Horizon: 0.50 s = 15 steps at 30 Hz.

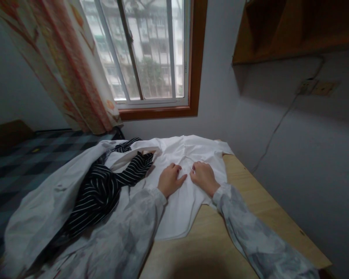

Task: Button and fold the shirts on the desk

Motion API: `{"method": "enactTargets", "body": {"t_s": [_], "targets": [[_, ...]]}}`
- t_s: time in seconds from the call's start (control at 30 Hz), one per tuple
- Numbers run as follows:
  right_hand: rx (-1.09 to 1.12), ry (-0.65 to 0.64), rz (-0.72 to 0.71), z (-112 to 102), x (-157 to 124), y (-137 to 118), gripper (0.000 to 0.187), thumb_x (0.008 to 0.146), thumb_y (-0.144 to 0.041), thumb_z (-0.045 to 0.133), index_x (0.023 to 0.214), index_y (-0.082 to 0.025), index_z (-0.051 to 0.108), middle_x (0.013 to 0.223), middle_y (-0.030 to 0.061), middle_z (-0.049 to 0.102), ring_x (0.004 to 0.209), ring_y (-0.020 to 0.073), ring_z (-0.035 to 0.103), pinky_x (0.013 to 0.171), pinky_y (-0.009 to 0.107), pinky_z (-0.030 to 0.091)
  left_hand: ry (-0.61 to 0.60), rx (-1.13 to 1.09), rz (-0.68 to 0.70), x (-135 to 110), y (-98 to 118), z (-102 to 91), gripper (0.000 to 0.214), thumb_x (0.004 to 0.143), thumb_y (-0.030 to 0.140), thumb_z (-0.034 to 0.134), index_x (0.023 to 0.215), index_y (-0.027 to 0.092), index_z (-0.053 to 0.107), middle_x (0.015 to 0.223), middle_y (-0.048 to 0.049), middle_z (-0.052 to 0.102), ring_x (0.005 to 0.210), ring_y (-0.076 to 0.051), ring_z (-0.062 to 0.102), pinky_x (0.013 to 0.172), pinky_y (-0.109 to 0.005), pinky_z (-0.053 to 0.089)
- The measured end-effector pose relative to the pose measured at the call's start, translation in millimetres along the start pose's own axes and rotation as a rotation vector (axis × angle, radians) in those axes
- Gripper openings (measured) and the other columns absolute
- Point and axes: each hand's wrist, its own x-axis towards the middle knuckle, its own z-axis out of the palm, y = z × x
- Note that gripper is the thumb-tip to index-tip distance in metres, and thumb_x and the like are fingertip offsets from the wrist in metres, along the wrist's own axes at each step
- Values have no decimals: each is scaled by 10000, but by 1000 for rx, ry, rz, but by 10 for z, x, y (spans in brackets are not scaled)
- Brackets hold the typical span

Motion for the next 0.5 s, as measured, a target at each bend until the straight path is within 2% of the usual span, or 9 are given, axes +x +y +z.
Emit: {"method": "enactTargets", "body": {"t_s": [0.13,0.23,0.37,0.5], "targets": [[270,78,46,114,19,97,64,889,-227,635,834,-218,666,805,43,711,747,208,645,716,307,452,-9,-96,-37,37,-72,32,263,952,422,701,1133,252,790,1040,-59,736,889,-229,706,842,-350,526],[459,89,80,157,27,116,94,893,-254,631,887,-207,712,820,30,731,707,192,639,685,299,460,-41,-171,-62,87,-87,51,222,952,334,683,1128,265,800,973,-32,761,872,-212,709,806,-322,510],[564,88,48,177,27,54,155,898,-257,632,950,-199,766,875,41,770,724,192,651,707,307,485,-68,-226,-127,135,-75,98,243,926,289,689,1146,268,790,908,-12,784,841,-205,711,729,-297,473],[614,98,30,207,24,-22,152,918,-277,646,955,-207,776,888,45,777,740,198,661,709,313,499,-45,-194,-142,148,-33,150,230,933,364,693,1121,287,800,877,-18,793,833,-221,723,691,-293,449]]}}
